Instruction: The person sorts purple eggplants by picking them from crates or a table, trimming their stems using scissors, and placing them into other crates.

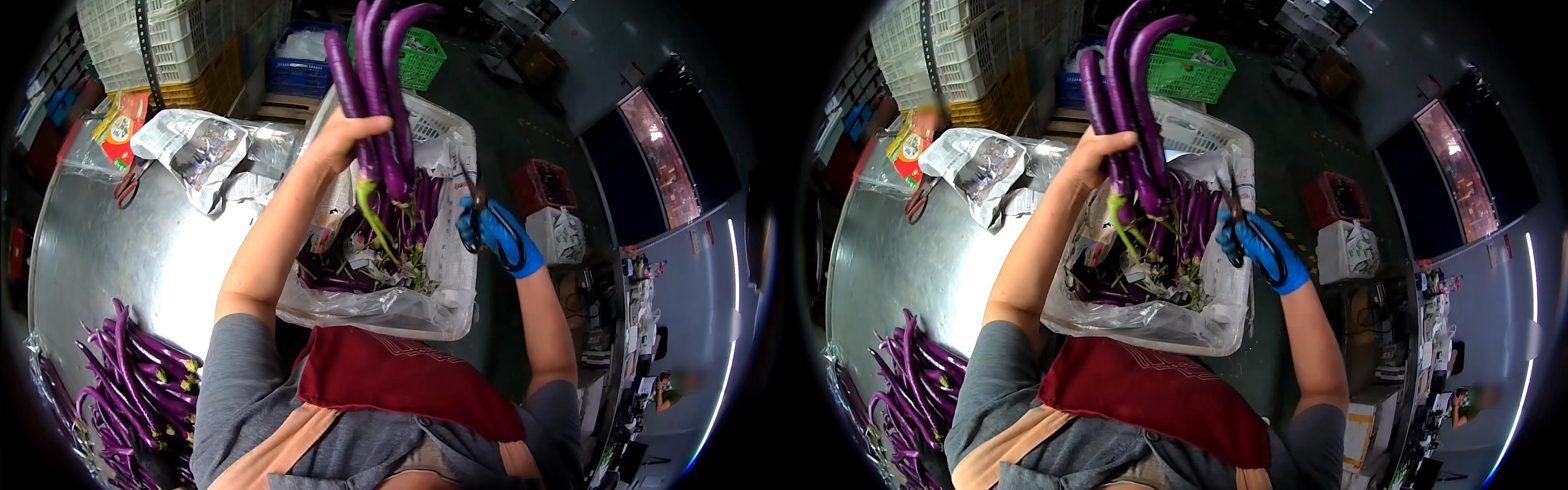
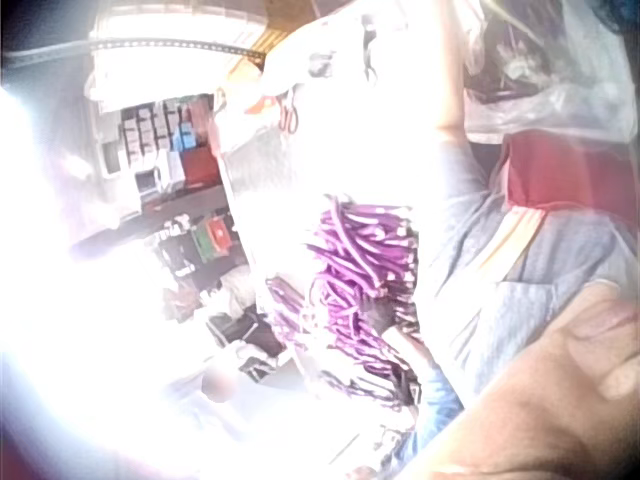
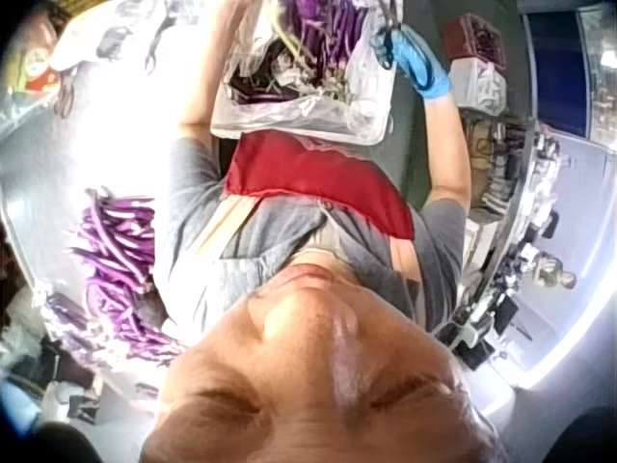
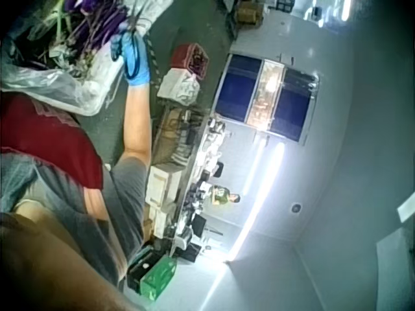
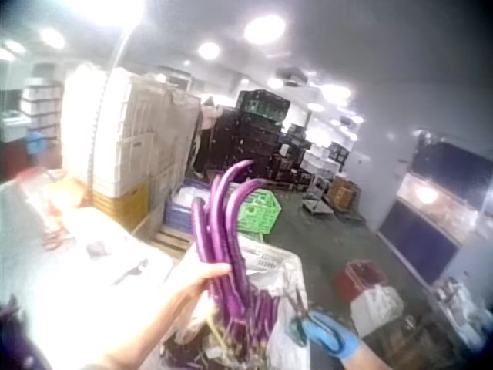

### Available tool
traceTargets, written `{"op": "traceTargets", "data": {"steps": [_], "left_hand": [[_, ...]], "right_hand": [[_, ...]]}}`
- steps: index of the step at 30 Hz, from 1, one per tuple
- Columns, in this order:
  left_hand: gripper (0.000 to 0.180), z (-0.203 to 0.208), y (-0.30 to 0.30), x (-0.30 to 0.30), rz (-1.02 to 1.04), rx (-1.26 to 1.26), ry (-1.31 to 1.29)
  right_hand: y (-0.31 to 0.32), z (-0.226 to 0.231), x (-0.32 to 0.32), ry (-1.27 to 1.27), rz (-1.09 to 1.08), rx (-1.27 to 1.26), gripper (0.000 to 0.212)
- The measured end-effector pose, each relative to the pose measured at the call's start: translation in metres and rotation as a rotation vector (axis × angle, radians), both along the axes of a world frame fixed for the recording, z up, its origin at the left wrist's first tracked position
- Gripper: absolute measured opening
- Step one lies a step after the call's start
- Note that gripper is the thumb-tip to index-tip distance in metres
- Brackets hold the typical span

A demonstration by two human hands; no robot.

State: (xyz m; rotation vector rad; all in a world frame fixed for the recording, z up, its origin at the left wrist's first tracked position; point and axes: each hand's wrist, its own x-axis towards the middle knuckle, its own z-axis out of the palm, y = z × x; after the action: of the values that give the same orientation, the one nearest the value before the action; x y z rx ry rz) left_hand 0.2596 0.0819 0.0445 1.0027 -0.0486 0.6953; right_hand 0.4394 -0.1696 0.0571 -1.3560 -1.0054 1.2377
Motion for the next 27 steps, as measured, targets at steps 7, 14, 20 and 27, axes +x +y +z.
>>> {"op": "traceTargets", "data": {"steps": [7,14,20,27], "left_hand": [[0.048,-0.049,0.009,0.009,-0.228,-0.467,-0.014],[0.054,-0.058,0.004,0.021,-0.256,-0.560,0.014],[0.042,-0.060,-0.014,0.035,-0.319,-0.605,-0.004],[0.046,-0.089,-0.016,0.043,-0.185,-0.500,0.073]], "right_hand": [[-0.019,-0.009,0.022,-0.106,0.117,-0.366,0.035],[0.004,0.003,0.026,-0.974,0.508,-0.135,0.043],[0.021,-0.009,0.019,-1.192,0.528,-0.068,0.035],[0.012,-0.041,0.027,-1.387,0.435,-0.107,0.025]]}}
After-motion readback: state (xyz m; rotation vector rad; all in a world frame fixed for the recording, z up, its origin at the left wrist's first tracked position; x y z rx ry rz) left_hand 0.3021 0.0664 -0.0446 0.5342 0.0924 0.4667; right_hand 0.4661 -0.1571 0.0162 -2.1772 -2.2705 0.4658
